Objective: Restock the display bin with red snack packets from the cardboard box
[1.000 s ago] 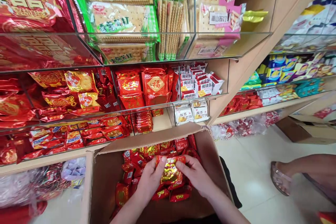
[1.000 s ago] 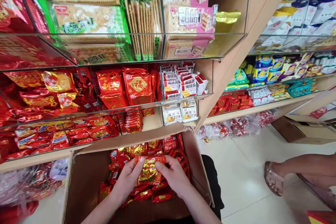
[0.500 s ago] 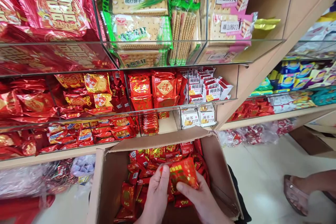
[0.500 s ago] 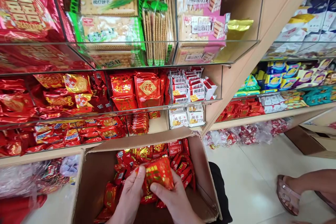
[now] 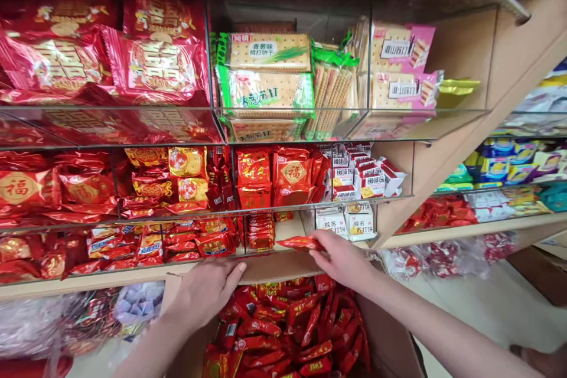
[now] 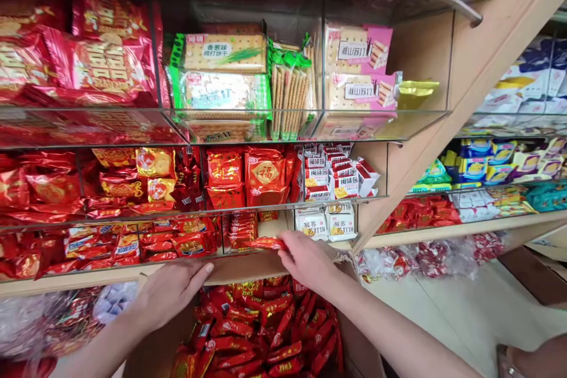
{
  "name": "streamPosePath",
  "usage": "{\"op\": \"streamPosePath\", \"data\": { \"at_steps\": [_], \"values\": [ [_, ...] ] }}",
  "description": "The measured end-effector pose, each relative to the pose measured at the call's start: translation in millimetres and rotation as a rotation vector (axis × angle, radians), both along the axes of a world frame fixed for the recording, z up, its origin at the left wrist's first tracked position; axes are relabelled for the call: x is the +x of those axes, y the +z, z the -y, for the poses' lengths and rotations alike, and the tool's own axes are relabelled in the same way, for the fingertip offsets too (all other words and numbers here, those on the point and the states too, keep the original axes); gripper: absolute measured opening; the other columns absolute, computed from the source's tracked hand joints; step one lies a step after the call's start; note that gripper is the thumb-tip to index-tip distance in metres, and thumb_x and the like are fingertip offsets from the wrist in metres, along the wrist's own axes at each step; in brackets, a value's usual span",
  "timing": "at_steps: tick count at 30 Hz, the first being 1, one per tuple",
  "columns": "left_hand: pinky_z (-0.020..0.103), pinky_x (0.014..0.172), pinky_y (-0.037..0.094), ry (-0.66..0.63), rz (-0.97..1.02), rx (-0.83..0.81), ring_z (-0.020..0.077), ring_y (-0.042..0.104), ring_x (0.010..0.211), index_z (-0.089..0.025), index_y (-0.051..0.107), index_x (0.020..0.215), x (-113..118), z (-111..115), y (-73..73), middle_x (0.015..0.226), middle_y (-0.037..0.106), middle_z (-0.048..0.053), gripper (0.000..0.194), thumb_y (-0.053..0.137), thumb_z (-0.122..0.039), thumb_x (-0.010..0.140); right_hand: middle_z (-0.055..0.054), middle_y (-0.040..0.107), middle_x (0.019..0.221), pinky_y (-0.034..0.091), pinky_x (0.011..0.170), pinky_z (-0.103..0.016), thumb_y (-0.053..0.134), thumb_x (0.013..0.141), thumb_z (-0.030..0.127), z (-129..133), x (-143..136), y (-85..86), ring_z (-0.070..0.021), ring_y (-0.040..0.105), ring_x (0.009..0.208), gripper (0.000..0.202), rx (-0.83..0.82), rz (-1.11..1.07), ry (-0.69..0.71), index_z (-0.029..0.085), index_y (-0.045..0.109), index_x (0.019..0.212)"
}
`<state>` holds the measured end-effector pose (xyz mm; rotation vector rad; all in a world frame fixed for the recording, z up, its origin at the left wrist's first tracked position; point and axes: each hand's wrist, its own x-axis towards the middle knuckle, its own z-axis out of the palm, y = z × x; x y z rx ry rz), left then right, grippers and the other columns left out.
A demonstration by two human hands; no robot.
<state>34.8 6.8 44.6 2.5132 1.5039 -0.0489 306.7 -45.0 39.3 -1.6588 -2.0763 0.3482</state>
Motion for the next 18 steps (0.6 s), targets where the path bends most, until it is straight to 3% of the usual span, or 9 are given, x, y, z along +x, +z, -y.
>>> {"op": "streamPosePath", "data": {
  "at_steps": [4,9,13,18],
  "values": [
    [0.031,0.07,0.039,0.038,-0.019,0.021,0.0212,0.059,0.077,-0.019,0.061,0.074,3,4,-4.6,0.077,0.064,0.007,0.051,0.019,-0.044,0.086,-0.008,0.061,0.088,0.038,0.064,-0.028,0.044,0.08,0.021,-55,-28,-22.7,-0.0204,0.057,0.081,0.017,-0.181,0.263,0.11,0.018,0.052,0.094],
    [0.031,0.068,0.038,0.058,-0.001,0.028,0.021,0.059,0.076,-0.019,0.062,0.076,2,0,-7.4,0.079,0.065,0.007,0.047,0.021,-0.041,0.086,-0.007,0.063,0.083,0.036,0.061,-0.025,0.052,0.073,0.017,-111,-58,-56.1,-0.0206,0.059,0.078,0.016,-0.289,0.34,0.208,0.018,0.057,0.089],
    [0.031,0.069,0.039,0.056,0.013,0.039,0.0206,0.059,0.076,-0.02,0.062,0.076,0,-2,-9.7,0.08,0.065,0.007,0.045,0.022,-0.038,0.086,-0.008,0.063,0.086,0.035,0.06,-0.023,0.061,0.067,0.016,-131,-72,-73.0,-0.0185,0.058,0.078,0.021,-0.328,0.327,0.227,0.016,0.058,0.087],
    [0.03,0.067,0.039,0.075,0.022,0.027,0.0203,0.059,0.076,-0.019,0.062,0.076,0,-4,-9.7,0.079,0.065,0.007,0.042,0.024,-0.036,0.086,-0.011,0.061,0.091,0.034,0.059,-0.023,0.067,0.063,0.02,-140,-75,-86.7,-0.0186,0.057,0.079,0.024,-0.359,0.297,0.132,0.013,0.059,0.085]
  ]
}}
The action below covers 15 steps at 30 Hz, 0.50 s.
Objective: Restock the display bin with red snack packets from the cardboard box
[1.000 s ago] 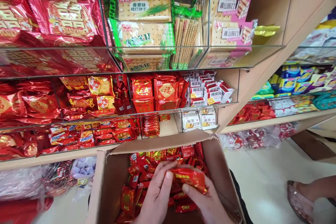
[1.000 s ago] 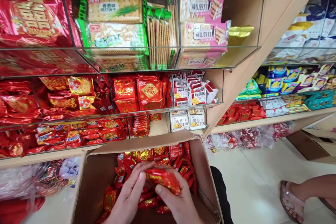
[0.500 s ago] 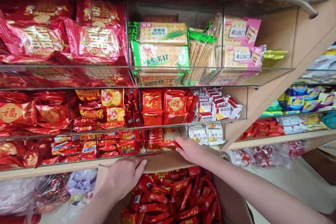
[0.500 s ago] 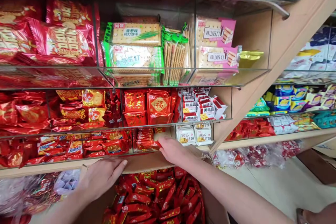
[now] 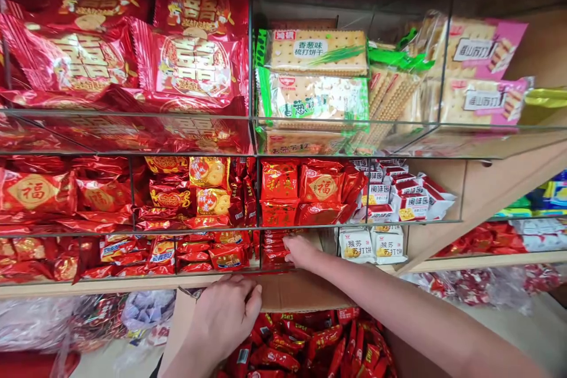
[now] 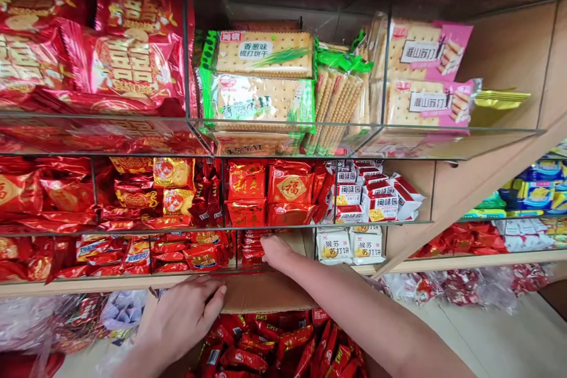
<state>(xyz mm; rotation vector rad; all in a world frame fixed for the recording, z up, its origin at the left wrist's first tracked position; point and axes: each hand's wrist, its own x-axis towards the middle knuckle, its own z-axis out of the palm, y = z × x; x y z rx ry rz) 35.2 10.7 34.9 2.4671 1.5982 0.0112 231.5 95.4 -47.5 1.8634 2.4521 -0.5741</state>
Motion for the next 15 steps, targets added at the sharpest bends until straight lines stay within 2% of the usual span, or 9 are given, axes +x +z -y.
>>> {"op": "streamPosePath", "data": {
  "at_steps": [4,7,12,15],
  "values": [
    [0.031,0.066,0.039,0.024,-0.011,-0.005,0.0204,0.059,0.075,-0.019,0.061,0.075,3,-1,1.2,0.079,0.065,0.007,0.041,0.025,-0.036,0.085,-0.003,0.063,0.078,0.031,0.053,-0.021,0.065,0.066,0.02,-7,-1,-7.6,-0.0138,0.056,0.069,0.01,-0.026,-0.033,-0.049,0.016,0.061,0.075],
    [0.032,0.067,0.04,0.024,-0.008,-0.007,0.0214,0.059,0.077,-0.02,0.061,0.077,4,-1,0.9,0.08,0.065,0.006,0.04,0.025,-0.035,0.085,0.0,0.063,0.07,0.029,0.05,-0.02,0.065,0.067,0.022,-8,-4,-10.5,-0.012,0.055,0.064,0.009,-0.039,-0.059,-0.073,0.018,0.061,0.073],
    [0.032,0.065,0.04,0.033,-0.028,-0.005,0.0221,0.06,0.076,-0.021,0.062,0.077,3,-3,2.5,0.08,0.066,0.006,0.039,0.025,-0.035,0.084,0.001,0.063,0.073,0.03,0.051,-0.019,0.063,0.069,0.025,-6,-6,-12.6,-0.0114,0.055,0.066,0.01,-0.039,-0.083,-0.068,0.019,0.06,0.076],
    [0.033,0.064,0.04,0.035,-0.062,-0.007,0.0233,0.061,0.074,-0.021,0.061,0.076,3,-3,4.6,0.077,0.066,0.006,0.04,0.025,-0.036,0.084,-0.002,0.063,0.075,0.033,0.054,-0.021,0.064,0.068,0.024,-8,-6,-8.6,-0.0143,0.056,0.068,0.013,-0.051,-0.069,-0.056,0.019,0.061,0.079]
  ]
}}
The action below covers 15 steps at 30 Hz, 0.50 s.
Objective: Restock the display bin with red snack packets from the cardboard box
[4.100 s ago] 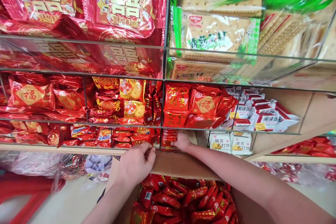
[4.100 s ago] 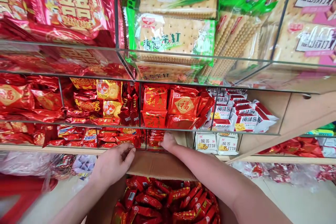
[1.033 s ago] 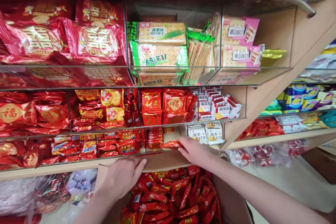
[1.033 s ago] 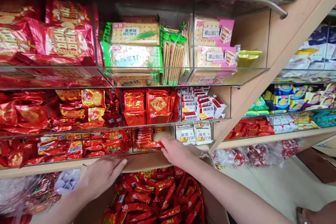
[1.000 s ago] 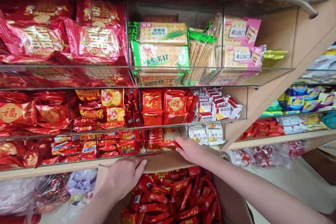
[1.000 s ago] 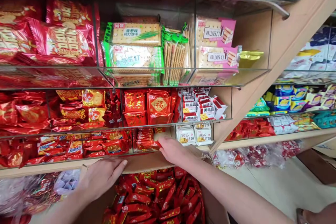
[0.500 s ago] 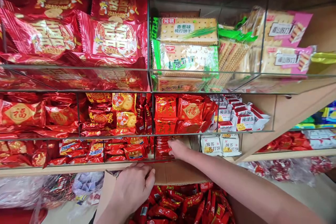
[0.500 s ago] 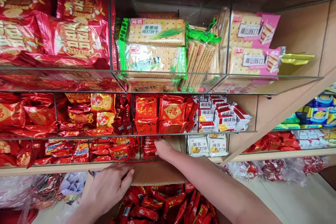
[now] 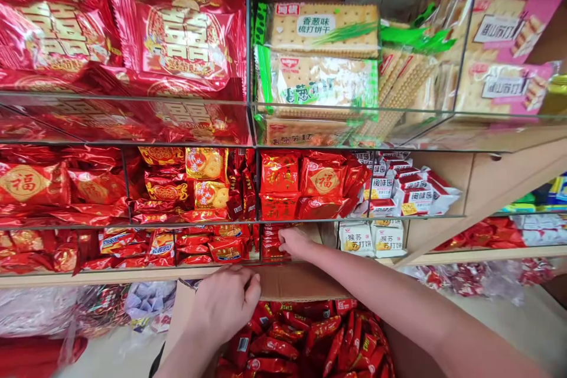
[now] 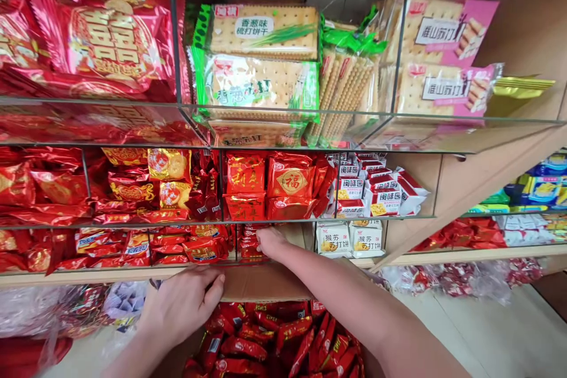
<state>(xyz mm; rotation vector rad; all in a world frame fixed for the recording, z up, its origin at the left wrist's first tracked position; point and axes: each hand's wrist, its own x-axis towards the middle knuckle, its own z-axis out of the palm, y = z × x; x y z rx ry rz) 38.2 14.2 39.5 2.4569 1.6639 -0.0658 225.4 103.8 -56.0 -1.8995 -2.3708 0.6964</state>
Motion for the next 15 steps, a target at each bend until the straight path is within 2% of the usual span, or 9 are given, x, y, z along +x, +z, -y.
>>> {"op": "streamPosePath", "data": {
  "at_steps": [3,6,9,11,13,15],
  "values": [
    [0.033,0.063,0.04,0.003,-0.032,-0.001,0.024,0.061,0.073,-0.021,0.061,0.074,0,0,1.0,0.075,0.066,0.007,0.043,0.023,-0.038,0.085,-0.007,0.063,0.084,0.037,0.059,-0.025,0.069,0.061,0.032,1,4,15.1,-0.0202,0.057,0.076,0.028,0.0,0.0,0.032,0.016,0.061,0.084],
    [0.032,0.063,0.039,0.014,-0.062,0.011,0.0239,0.061,0.074,-0.021,0.061,0.076,0,-1,-0.3,0.076,0.066,0.009,0.046,0.021,-0.041,0.084,-0.009,0.06,0.093,0.039,0.068,-0.027,0.064,0.066,0.038,18,19,46.5,-0.0211,0.056,0.084,0.034,0.036,-0.035,0.055,0.016,0.059,0.092],
    [0.032,0.062,0.039,0.021,-0.089,0.006,0.0243,0.061,0.075,-0.022,0.061,0.079,0,-3,-2.8,0.077,0.066,0.008,0.046,0.02,-0.043,0.084,-0.007,0.057,0.1,0.037,0.079,-0.026,0.055,0.075,0.034,65,42,86.9,-0.0179,0.052,0.093,0.027,0.151,-0.116,0.054,0.019,0.056,0.097],
    [0.032,0.062,0.039,0.026,-0.097,-0.005,0.0247,0.062,0.076,-0.022,0.061,0.079,1,-4,-3.6,0.077,0.066,0.007,0.047,0.02,-0.045,0.084,-0.005,0.058,0.092,0.037,0.077,-0.026,0.049,0.08,0.032,110,57,104.6,-0.0164,0.053,0.088,0.02,0.281,-0.242,0.052,0.019,0.057,0.094],
    [0.032,0.062,0.039,0.016,-0.093,-0.006,0.0253,0.061,0.077,-0.023,0.061,0.081,2,-4,-3.3,0.079,0.066,0.007,0.048,0.019,-0.045,0.084,-0.003,0.059,0.08,0.039,0.072,-0.025,0.043,0.083,0.03,160,67,103.4,-0.0145,0.054,0.077,0.018,0.322,-0.361,-0.012,0.02,0.058,0.084],
    [0.033,0.062,0.04,0.001,-0.087,-0.004,0.0264,0.061,0.078,-0.023,0.061,0.084,2,-4,-2.5,0.079,0.066,0.008,0.049,0.018,-0.047,0.084,-0.001,0.059,0.074,0.04,0.069,-0.023,0.042,0.084,0.027,205,73,81.1,-0.0133,0.054,0.072,0.017,0.224,-0.441,-0.108,0.022,0.058,0.079]
  ]
}}
